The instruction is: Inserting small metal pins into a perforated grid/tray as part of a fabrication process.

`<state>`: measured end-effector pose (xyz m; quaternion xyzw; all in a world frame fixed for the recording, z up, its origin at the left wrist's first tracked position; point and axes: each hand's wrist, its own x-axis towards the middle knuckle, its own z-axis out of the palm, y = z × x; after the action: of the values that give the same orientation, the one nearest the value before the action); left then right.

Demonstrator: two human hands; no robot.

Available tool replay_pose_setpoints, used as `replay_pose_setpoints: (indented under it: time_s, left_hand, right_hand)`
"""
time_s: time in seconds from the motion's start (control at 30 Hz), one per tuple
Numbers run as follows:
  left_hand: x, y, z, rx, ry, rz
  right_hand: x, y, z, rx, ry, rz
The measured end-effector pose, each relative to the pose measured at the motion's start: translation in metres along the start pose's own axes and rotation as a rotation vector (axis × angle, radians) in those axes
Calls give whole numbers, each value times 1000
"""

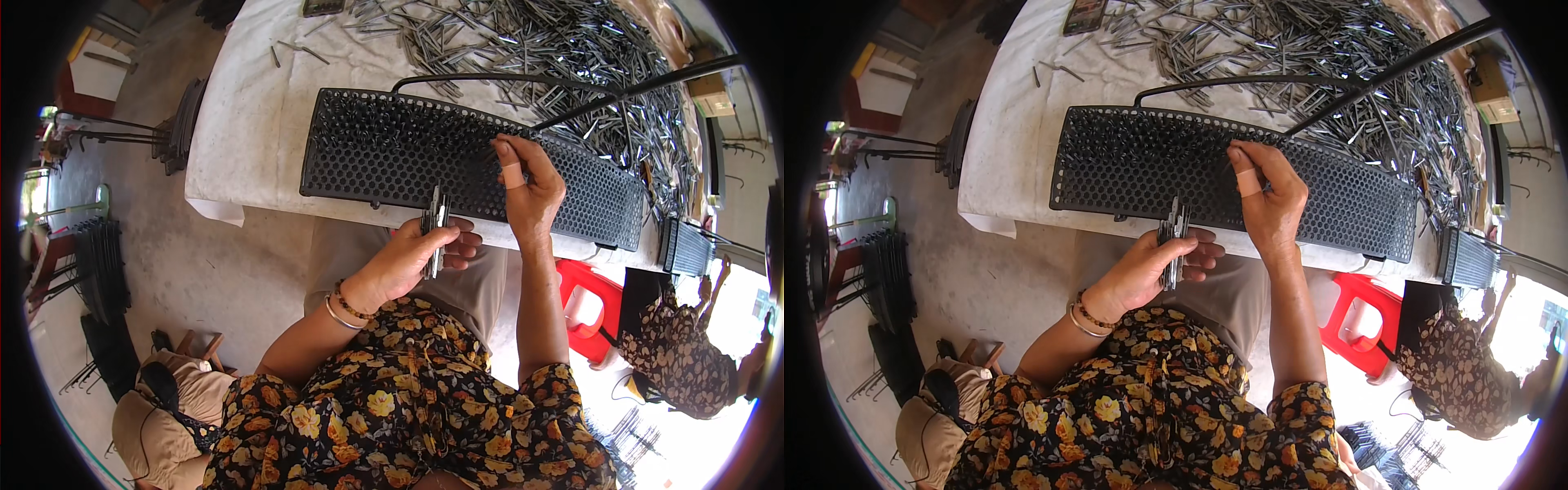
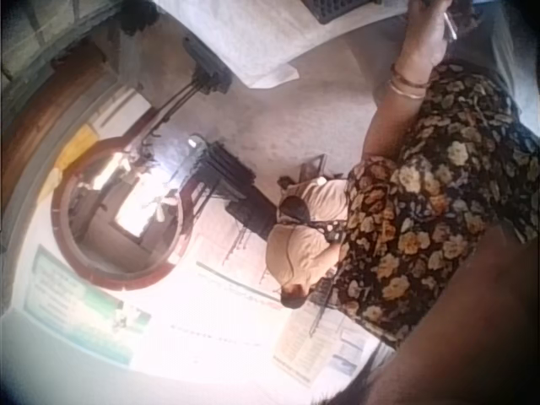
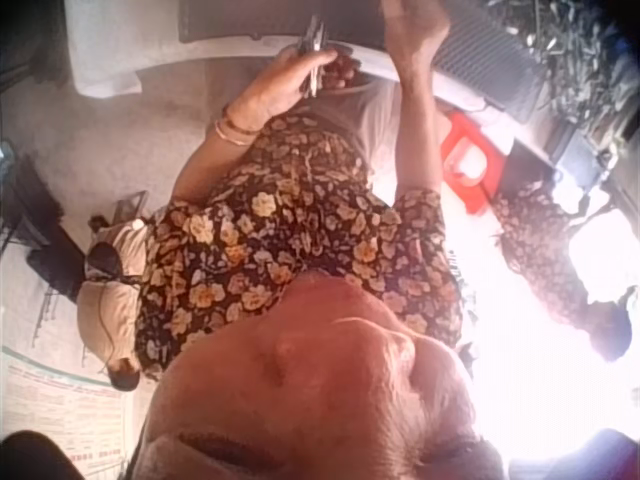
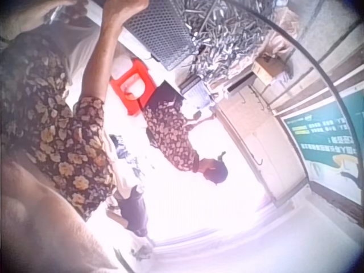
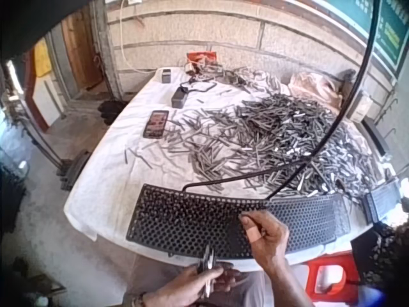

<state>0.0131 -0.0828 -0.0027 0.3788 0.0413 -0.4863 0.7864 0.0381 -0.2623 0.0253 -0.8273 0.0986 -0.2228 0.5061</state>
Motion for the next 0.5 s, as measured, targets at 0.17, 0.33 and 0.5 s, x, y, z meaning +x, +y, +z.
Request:
replay_pose_setpoints:
  time_s: [0.17, 0.33, 0.5]
  left_hand:
    - [0, 1, -2, -18, 36, -10]
    - [0, 5, 0, -74, 49, -76]
    - [-5, 10, 2, -84, 62, -128]
  right_hand:
    - [5, 11, -7, -42, -95, -197]
    - [1, 8, -6, 63, -120, 32]
    - [-7, 11, 1, 60, -34, 26]
